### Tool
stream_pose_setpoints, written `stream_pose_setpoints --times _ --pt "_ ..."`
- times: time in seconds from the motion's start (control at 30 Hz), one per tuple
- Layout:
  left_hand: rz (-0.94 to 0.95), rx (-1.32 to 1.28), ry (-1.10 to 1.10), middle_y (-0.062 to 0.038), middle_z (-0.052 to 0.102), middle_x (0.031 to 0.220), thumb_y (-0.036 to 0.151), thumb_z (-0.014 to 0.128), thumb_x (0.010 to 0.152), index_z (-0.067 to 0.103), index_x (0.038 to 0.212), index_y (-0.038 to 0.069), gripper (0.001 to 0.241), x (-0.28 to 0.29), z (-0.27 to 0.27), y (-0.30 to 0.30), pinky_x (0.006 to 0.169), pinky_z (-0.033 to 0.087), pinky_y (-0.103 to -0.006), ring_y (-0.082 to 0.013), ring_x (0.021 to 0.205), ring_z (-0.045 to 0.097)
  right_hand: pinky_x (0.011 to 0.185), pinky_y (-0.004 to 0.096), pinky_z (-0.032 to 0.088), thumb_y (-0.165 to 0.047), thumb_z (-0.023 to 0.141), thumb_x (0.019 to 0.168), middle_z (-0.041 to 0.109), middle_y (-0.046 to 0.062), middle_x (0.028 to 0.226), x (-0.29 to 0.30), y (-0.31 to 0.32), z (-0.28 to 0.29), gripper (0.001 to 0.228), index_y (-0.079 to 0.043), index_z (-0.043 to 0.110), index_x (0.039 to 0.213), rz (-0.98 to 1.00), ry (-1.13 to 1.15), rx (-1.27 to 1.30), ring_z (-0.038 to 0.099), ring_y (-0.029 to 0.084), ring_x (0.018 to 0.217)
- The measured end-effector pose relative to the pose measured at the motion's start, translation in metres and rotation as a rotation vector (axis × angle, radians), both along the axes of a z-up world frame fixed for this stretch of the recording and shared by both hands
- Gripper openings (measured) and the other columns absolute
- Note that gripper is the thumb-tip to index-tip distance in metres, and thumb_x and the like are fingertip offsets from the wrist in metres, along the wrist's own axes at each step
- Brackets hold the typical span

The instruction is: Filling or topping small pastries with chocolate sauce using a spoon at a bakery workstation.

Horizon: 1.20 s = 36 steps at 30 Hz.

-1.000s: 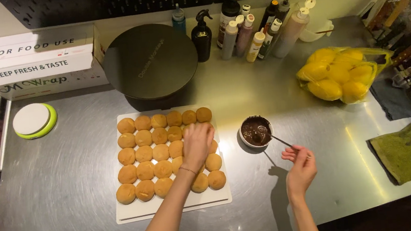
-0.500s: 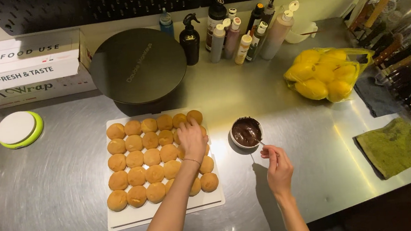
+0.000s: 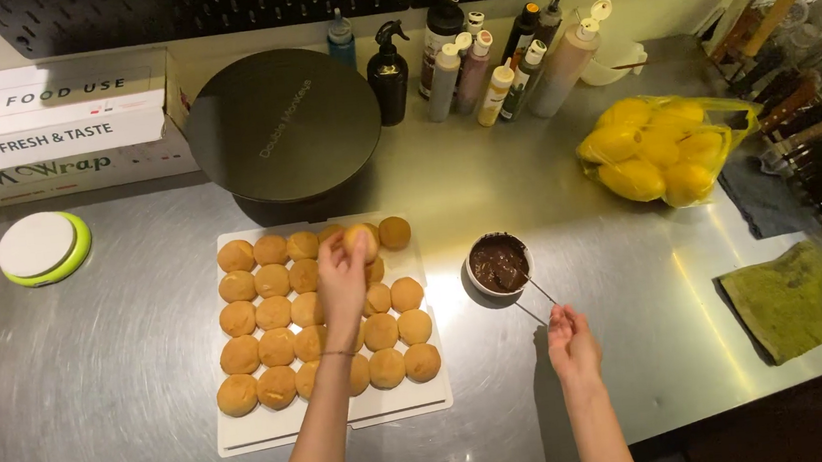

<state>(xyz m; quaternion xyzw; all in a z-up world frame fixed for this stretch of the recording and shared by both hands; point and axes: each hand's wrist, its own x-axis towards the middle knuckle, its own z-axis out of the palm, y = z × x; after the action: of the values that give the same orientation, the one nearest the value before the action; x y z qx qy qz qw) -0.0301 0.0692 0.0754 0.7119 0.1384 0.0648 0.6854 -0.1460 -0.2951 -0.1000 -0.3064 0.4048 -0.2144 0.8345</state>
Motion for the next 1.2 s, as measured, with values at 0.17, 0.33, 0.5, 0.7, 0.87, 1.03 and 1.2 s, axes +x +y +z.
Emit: stream_pose_setpoints --times 0.17,0.33,0.5,0.7,0.87,1.03,1.2 --pt "0.131 -0.339 0.046 -0.023 0.067 0.112 0.041 0.053 0.108 0.051 0.136 -0.004 0.052 -0.015 0.004 0.025 0.083 0.063 -0.0305 -0.0298 0.097 0.076 0.07 0.015 0.062 -0.021 0.037 0.113 0.068 0.009 0.099 0.017 -0.001 -0.014 0.033 0.0 0.061 0.105 -0.013 -0.003 0.304 0.074 0.015 0.09" --pt "0.164 -0.429 0.006 -0.022 0.066 0.113 0.043 0.049 0.109 0.061 0.123 0.002 0.045 -0.017 0.006 0.034 0.089 0.062 -0.0336 -0.031 0.101 0.075 0.068 0.012 0.053 -0.034 0.042 0.114 0.068 0.007 0.091 0.032 0.075 0.088 0.035 -0.008 0.063 0.105 0.096 -0.195 -0.103 0.066 0.012 0.08" --pt "0.087 -0.401 -0.009 -0.025 0.062 0.122 0.036 0.055 0.107 0.051 0.142 -0.004 0.054 -0.02 0.007 0.028 0.092 0.062 -0.0379 -0.0329 0.105 0.073 0.058 0.026 0.062 -0.03 0.038 0.114 0.069 0.02 0.081 0.046 0.162 0.15 0.042 0.001 0.064 0.102 0.348 -0.277 -1.006 0.072 0.023 0.069" --pt "0.054 -0.27 0.028 -0.027 0.059 0.133 0.035 0.065 0.102 0.045 0.148 -0.002 0.062 -0.021 0.004 0.029 0.1 0.057 -0.0407 -0.0329 0.118 0.067 0.061 0.027 0.059 -0.017 0.053 0.106 0.066 0.001 0.085 0.054 0.194 0.152 0.018 -0.01 0.069 0.106 0.513 -0.5 -1.937 0.068 0.017 0.07" --pt "0.086 -0.288 0.006 -0.029 0.058 0.134 0.031 0.076 0.096 0.049 0.146 -0.003 0.066 -0.019 -0.003 0.029 0.102 0.056 -0.0397 -0.0341 0.119 0.066 0.066 0.028 0.058 -0.014 0.055 0.105 0.063 0.002 0.089 0.052 0.193 0.141 0.012 -0.01 0.066 0.11 0.572 -0.532 -2.081 0.066 0.02 0.075" --pt "0.07 -0.286 -0.001 -0.027 0.06 0.131 0.027 0.082 0.09 0.055 0.143 0.003 0.064 -0.023 0.015 0.02 0.103 0.055 -0.0362 -0.03 0.117 0.067 0.064 0.032 0.057 -0.012 0.053 0.106 0.062 0.005 0.086 0.051 0.193 0.153 0.013 -0.008 0.065 0.107 0.547 -0.552 -2.012 0.065 0.026 0.071" --pt "0.069 -0.311 0.021 -0.025 0.062 0.128 0.025 0.086 0.086 0.058 0.141 0.005 0.064 -0.019 0.005 0.014 0.102 0.057 -0.034 -0.0278 0.114 0.068 0.063 0.033 0.057 -0.012 0.05 0.108 0.063 0.006 0.088 0.049 0.19 0.151 0.016 -0.007 0.065 0.107 0.513 -0.528 -1.982 0.065 0.026 0.071"
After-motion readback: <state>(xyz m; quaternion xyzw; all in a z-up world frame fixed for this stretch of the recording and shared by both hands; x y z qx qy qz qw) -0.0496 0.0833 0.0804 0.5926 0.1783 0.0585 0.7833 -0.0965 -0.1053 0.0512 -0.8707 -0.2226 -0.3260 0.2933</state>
